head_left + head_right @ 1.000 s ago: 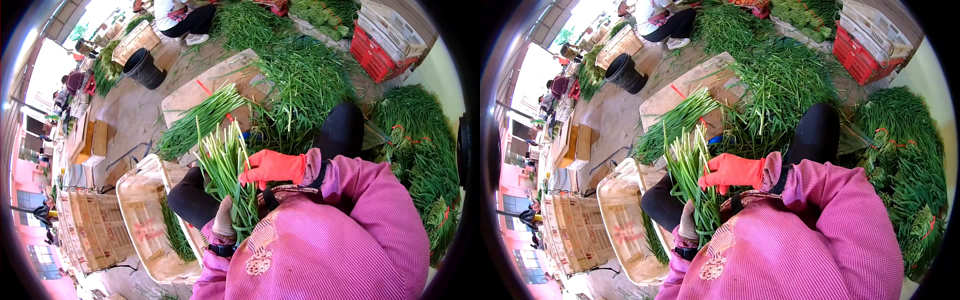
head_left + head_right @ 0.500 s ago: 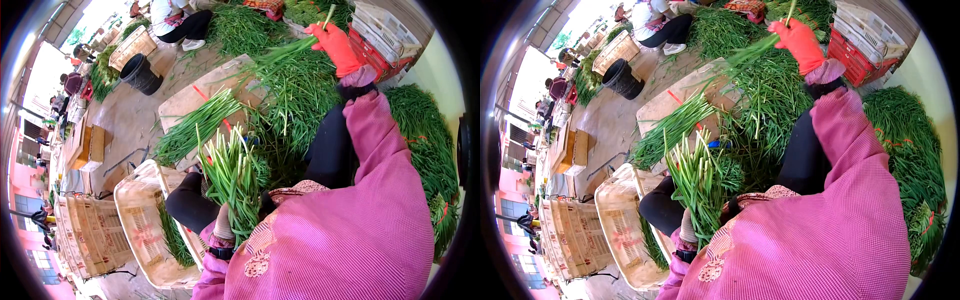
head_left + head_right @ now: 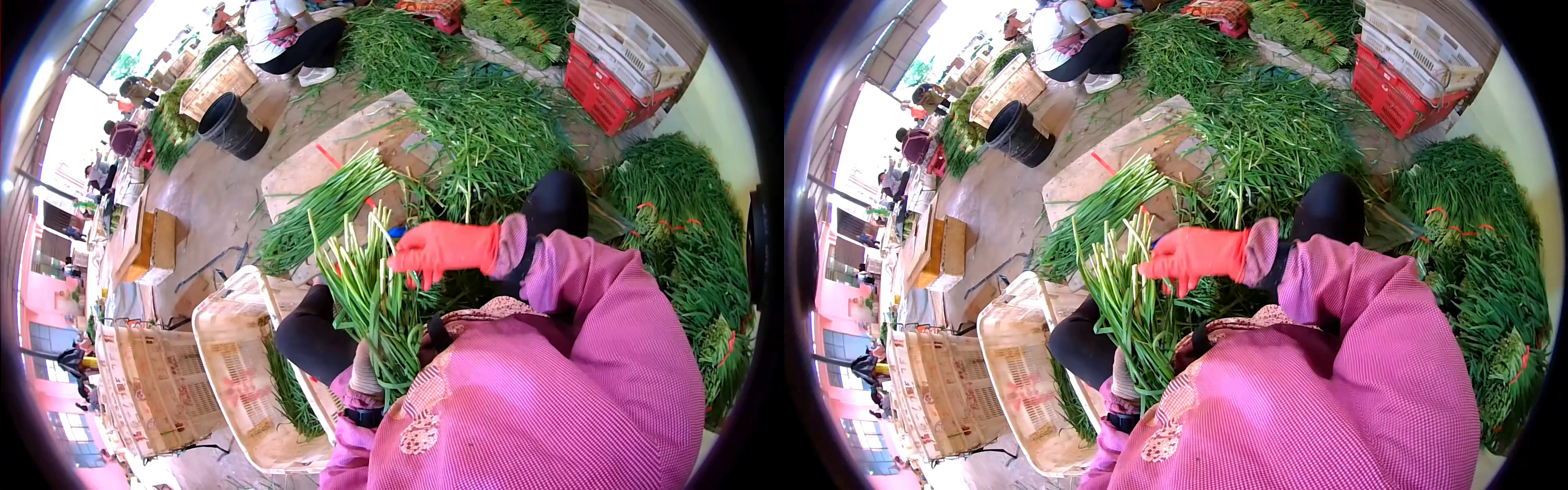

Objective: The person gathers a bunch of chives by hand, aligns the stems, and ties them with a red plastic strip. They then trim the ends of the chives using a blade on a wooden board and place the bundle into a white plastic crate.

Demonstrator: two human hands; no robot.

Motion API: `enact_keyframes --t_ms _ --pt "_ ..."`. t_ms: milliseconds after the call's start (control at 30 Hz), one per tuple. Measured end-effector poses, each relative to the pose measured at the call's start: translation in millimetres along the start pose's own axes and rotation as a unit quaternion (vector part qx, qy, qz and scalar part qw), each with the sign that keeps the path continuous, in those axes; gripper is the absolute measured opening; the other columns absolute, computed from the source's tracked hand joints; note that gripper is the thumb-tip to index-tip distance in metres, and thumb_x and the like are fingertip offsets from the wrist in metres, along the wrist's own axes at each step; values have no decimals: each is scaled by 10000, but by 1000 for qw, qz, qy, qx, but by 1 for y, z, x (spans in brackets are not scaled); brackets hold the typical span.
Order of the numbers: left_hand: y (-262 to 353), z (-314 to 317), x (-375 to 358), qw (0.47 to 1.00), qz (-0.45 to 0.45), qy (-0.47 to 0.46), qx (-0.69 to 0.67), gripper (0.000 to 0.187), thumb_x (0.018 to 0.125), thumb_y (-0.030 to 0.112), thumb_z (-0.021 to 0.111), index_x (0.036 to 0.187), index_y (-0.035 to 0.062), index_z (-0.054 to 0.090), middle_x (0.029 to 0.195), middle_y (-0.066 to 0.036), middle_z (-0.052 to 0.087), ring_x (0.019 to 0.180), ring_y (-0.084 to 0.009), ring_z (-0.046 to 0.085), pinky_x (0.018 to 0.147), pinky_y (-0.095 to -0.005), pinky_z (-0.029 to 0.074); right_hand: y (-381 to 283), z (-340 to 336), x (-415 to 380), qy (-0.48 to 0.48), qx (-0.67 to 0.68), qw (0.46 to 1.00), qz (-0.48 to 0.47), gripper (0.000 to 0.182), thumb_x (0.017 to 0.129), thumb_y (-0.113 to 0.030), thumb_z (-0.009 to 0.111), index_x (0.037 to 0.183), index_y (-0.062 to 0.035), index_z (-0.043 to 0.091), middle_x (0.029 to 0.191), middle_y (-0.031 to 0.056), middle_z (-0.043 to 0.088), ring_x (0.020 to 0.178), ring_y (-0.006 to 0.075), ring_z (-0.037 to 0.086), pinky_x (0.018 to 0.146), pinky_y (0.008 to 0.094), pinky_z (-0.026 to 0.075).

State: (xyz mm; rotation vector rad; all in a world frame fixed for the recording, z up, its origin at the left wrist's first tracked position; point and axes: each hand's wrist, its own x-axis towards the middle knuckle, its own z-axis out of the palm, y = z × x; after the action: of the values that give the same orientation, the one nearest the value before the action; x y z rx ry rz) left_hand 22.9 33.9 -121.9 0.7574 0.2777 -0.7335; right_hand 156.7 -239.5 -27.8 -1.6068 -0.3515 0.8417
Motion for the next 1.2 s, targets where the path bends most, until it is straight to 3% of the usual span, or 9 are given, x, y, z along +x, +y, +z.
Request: enact_keyframes --t_ms 100,433,567,733,900,967,1100,1167,1200 --pt "-5 -2 1 999 18 -11 -29 755 824 606 658 1300 35 524 1203 -149 622 1027 -287 632 869 -426 553 -2 4 -2 34 32 998 32 292 946 -304 546 1030 -35 624 897 77 702 725 160 698 599 272 525" --pt "1 11 -1 1000 -6 -21 -12 845 781 629 692 1324 10 500 1204 -164 618 1015 -297 637 851 -429 566 14 -18 -5 75 76 994 -8 218 922 -207 491 936 -67 657 901 57 710 745 147 697 614 250 521" --pt "-5 -5 1 999 22 -19 -43 792 794 579 709 1316 18 507 1200 -160 621 1019 -299 642 846 -433 574 -16 -50 -13 200 57 969 -130 213 912 -201 507 941 -56 661 868 66 703 691 132 671 552 240 479" --pt "-8 -16 7 988 35 -61 -139 627 885 501 621 1289 31 528 1181 -167 629 1009 -318 645 866 -454 568 -21 -121 -20 478 29 840 -254 237 936 -259 532 961 -60 659 900 61 699 717 150 670 590 279 512" --pt "-5 -20 7 977 28 -82 -197 576 924 472 554 1302 39 522 1212 -173 616 1048 -331 629 887 -465 552 -26 -99 -42 423 -490 761 40 424 949 -452 577 1091 -56 629 874 86 699 736 198 683 621 310 538" --pt "-7 -15 4 984 33 -43 -168 592 906 470 594 1311 45 519 1229 -157 610 1066 -319 623 896 -467 547 3 -66 -21 229 -49 969 -84 640 907 -622 546 1074 -9 623 813 108 694 683 202 677 616 306 533" --pt "-5 -20 5 988 18 -37 -149 557 904 433 621 1283 34 535 1176 -158 638 1024 -308 648 878 -455 562 -10 0 -7 65 37 997 -14 672 905 -658 516 1032 -5 610 788 118 688 612 170 662 568 278 520" --pt "-6 -17 3 987 29 -45 -151 560 904 443 619 1277 33 539 1171 -166 640 1021 -311 650 866 -454 567 -4 13 4 74 52 996 -11 593 895 -627 567 957 -39 610 736 113 682 584 205 660 533 320 510" --pt "-5 -18 4 987 31 -44 -152 560 904 443 619 1277 33 539 1171 -166 640 1021 -311 650 866 -454 567 1 18 10 251 -145 948 -131 499 910 -553 594 973 -59 614 710 93 670 572 179 652 518 310 495"
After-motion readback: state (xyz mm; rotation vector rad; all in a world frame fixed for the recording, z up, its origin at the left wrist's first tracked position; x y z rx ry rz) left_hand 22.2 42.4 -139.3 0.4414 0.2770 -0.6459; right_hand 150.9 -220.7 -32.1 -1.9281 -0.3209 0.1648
